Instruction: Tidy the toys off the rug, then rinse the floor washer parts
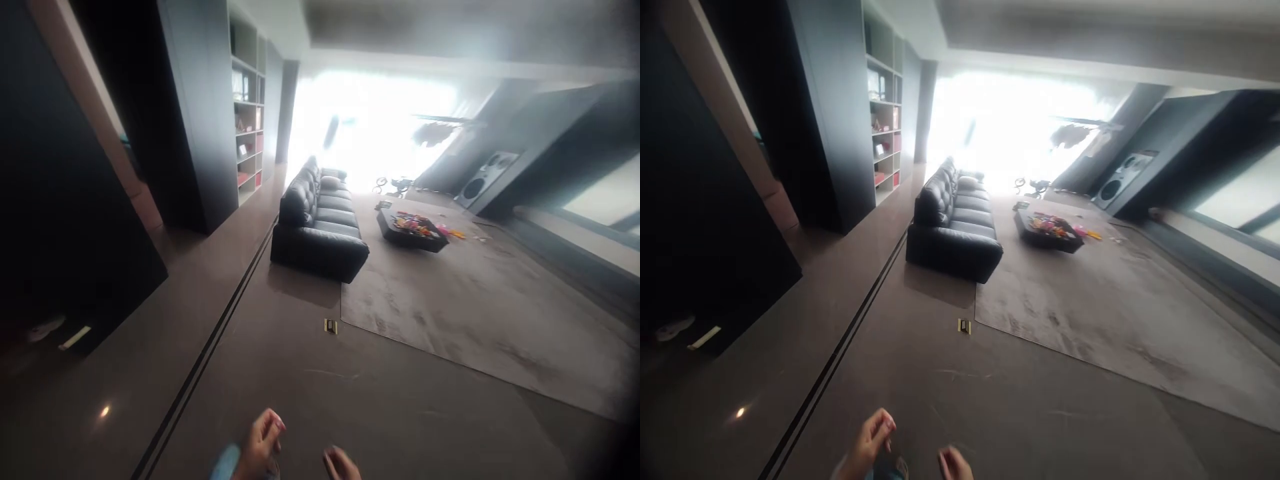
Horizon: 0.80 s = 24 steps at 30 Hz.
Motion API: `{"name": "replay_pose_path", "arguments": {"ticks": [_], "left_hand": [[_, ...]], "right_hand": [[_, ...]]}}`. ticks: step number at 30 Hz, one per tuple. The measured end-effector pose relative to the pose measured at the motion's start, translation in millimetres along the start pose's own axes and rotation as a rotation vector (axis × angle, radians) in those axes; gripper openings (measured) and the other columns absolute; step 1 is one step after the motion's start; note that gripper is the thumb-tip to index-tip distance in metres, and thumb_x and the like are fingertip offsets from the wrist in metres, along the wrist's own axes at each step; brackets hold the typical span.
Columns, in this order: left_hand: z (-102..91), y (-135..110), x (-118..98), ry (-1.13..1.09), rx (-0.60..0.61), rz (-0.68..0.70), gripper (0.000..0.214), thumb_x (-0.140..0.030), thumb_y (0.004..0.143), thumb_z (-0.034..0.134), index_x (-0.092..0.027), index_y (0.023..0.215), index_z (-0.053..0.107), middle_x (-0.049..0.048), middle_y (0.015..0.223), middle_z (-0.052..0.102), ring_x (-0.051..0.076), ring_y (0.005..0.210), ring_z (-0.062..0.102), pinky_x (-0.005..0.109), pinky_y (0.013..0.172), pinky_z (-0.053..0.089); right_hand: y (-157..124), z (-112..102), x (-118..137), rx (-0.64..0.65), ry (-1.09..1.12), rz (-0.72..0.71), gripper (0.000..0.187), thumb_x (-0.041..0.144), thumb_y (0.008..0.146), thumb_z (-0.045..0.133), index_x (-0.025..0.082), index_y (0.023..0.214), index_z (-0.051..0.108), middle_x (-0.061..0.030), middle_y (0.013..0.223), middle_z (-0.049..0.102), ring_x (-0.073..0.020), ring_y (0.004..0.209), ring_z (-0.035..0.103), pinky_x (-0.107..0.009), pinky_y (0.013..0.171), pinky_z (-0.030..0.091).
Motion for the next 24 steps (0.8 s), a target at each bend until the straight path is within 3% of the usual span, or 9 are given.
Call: {"name": "replay_pose_path", "arguments": {"ticks": [1, 3, 6, 8, 10, 13, 18, 21, 24], "left_hand": [[-22.1, 15, -20, 0.048, -0.087, 0.014, 0.068, -0.086, 0.070, 0.051, -0.019, 0.071, 0.057, -0.0019, 0.058, 0.050, 0.013, 0.057, 0.049, 0.026, 0.060, 0.040], [-64.9, 44, -48, 0.120, -0.204, 0.018, 0.064, -0.083, 0.074, 0.050, -0.019, 0.072, 0.058, -0.0003, 0.062, 0.054, 0.015, 0.065, 0.054, 0.027, 0.066, 0.043], [-125.0, 96, -66, 0.165, -0.341, -0.012, 0.062, -0.082, 0.074, 0.050, -0.020, 0.068, 0.054, 0.0003, 0.064, 0.056, 0.017, 0.068, 0.055, 0.028, 0.070, 0.045], [-158.1, 142, -73, 0.161, -0.415, -0.038, 0.066, -0.086, 0.069, 0.049, -0.021, 0.064, 0.051, 0.0003, 0.062, 0.054, 0.018, 0.066, 0.054, 0.029, 0.069, 0.046], [-182.4, 196, -91, 0.151, -0.449, -0.050, 0.069, -0.090, 0.065, 0.047, -0.021, 0.062, 0.050, 0.0004, 0.060, 0.054, 0.018, 0.065, 0.055, 0.030, 0.069, 0.047], [-201.3, 294, -146, 0.187, -0.395, -0.024, 0.065, -0.085, 0.071, 0.048, -0.021, 0.063, 0.051, 0.0007, 0.062, 0.058, 0.018, 0.065, 0.057, 0.029, 0.068, 0.047], [-201.0, 483, -280, 0.331, -0.132, 0.116, 0.044, -0.061, 0.087, 0.050, -0.020, 0.073, 0.060, 0.0009, 0.067, 0.065, 0.017, 0.067, 0.060, 0.026, 0.065, 0.044], [-197.8, 596, -345, 0.436, 0.025, 0.238, 0.033, -0.050, 0.087, 0.054, -0.020, 0.079, 0.066, 0.0013, 0.067, 0.068, 0.017, 0.068, 0.061, 0.025, 0.065, 0.043], [-210.2, 698, -380, 0.473, 0.022, 0.274, 0.030, -0.048, 0.085, 0.056, -0.021, 0.078, 0.067, 0.0018, 0.067, 0.069, 0.018, 0.068, 0.061, 0.026, 0.068, 0.045]], "right_hand": [[44, 12, 20, 0.092, 0.006, -0.030, 0.042, 0.064, 0.073, 0.064, 0.024, 0.059, 0.065, -0.0053, 0.063, 0.064, -0.0210, 0.061, 0.062, -0.032, 0.057, 0.053], [137, 38, 67, 0.211, 0.007, -0.105, 0.051, 0.070, 0.072, 0.061, 0.021, 0.058, 0.060, -0.0060, 0.062, 0.063, -0.0189, 0.061, 0.058, -0.033, 0.065, 0.052], [268, 88, 131, 0.225, 0.063, -0.148, 0.058, 0.078, 0.068, 0.060, 0.021, 0.060, 0.053, -0.0031, 0.063, 0.058, -0.0161, 0.063, 0.053, -0.031, 0.067, 0.049], [331, 125, 154, 0.205, 0.128, -0.101, 0.064, 0.084, 0.065, 0.058, 0.021, 0.059, 0.048, 0.0009, 0.059, 0.050, -0.0130, 0.059, 0.045, -0.027, 0.062, 0.045], [373, 161, 161, 0.213, 0.179, -0.028, 0.067, 0.087, 0.062, 0.057, 0.022, 0.058, 0.044, 0.0035, 0.055, 0.042, -0.0108, 0.055, 0.038, -0.024, 0.055, 0.039], [415, 192, 154, 0.185, 0.250, 0.089, 0.069, 0.088, 0.060, 0.058, 0.021, 0.058, 0.044, 0.0038, 0.055, 0.040, -0.0106, 0.054, 0.037, -0.024, 0.053, 0.037], [504, 198, 134, 0.124, 0.305, 0.274, 0.070, 0.089, 0.056, 0.060, 0.020, 0.055, 0.048, 0.0017, 0.055, 0.044, -0.0131, 0.057, 0.043, -0.027, 0.059, 0.042], [585, 200, 126, 0.072, 0.347, 0.345, 0.072, 0.091, 0.050, 0.061, 0.020, 0.056, 0.050, 0.0005, 0.056, 0.047, -0.0150, 0.058, 0.046, -0.030, 0.061, 0.045], [685, 220, 143, 0.156, 0.331, 0.308, 0.069, 0.089, 0.052, 0.061, 0.021, 0.060, 0.055, -0.0021, 0.060, 0.052, -0.0184, 0.060, 0.052, -0.033, 0.063, 0.046]]}}
Point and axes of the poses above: each hand's wrist, its own y-axis towards the middle knuckle, its own z-axis out of the palm, x = y × z, the point moved 9 cm from there along y, towards the middle knuckle
